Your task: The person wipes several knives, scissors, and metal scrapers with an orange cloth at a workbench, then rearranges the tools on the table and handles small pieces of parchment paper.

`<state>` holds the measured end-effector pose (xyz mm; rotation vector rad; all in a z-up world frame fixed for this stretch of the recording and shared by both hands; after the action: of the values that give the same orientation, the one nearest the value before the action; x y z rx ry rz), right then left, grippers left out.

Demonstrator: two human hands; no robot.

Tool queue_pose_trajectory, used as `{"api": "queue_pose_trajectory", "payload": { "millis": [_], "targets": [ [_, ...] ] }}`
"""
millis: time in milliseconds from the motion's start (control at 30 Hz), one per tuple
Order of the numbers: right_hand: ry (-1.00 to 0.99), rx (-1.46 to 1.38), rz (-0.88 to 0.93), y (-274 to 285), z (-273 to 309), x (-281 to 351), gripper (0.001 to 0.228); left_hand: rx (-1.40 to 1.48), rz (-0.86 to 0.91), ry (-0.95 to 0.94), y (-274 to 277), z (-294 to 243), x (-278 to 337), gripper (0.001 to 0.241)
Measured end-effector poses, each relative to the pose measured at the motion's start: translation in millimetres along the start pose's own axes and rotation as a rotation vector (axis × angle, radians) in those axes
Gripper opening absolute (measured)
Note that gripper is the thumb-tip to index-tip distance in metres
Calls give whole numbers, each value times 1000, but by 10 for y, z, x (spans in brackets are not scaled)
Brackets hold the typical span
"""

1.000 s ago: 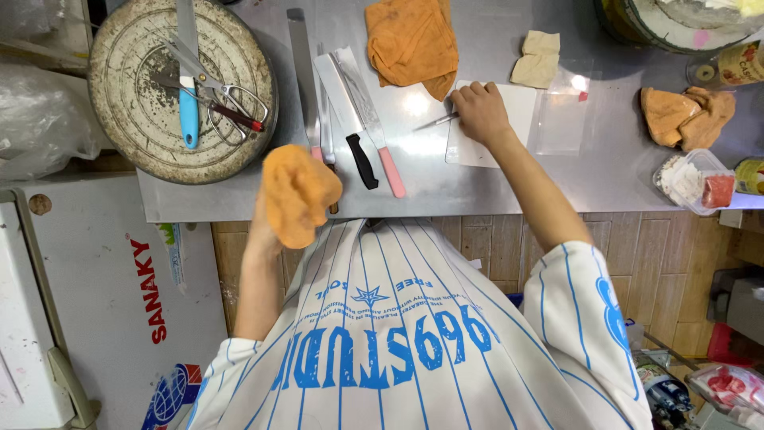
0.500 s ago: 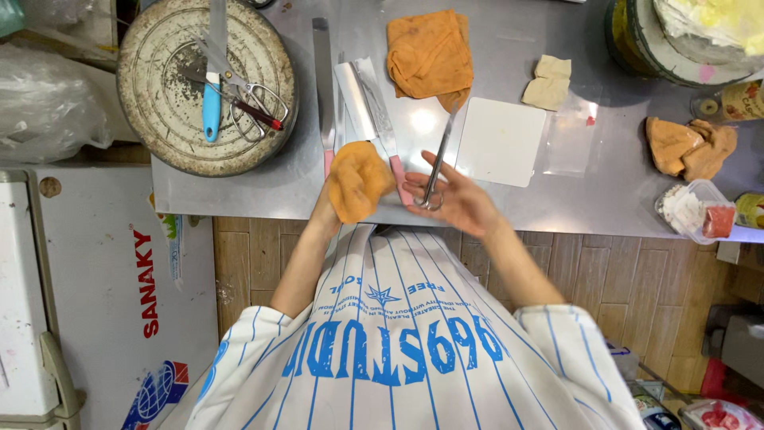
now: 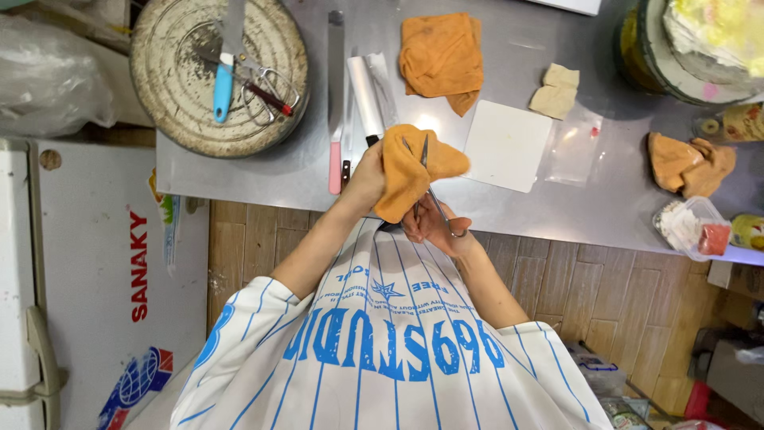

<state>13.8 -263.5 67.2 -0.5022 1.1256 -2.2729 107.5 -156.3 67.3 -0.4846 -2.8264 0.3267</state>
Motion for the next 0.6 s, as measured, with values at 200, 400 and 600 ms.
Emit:
{"api": "queue_pose_trajectory", "payload": {
  "millis": [200,400,600],
  "targets": [
    [-39,184,-7,-96,-28,234,126,-110,-237,-179,377,-478,41,36],
    [96,722,-357,-239,499,474,119,3,-365,-149,1086,-922,195,35],
    [530,1691,-660,-866,1017,-60,94,-63,-245,-211,224,-627,156,43]
  ]
}}
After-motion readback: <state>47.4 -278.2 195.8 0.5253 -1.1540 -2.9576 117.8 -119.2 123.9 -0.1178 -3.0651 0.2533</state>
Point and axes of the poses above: each hand's wrist, its own x-axis away from the middle knuckle, its own y-axis out of the back of the hand, z = x × y, the point moved 9 cm from there along -x, towards the middle knuckle, and after that the axes turned 7 degrees about -x, right-handed, at the moved point
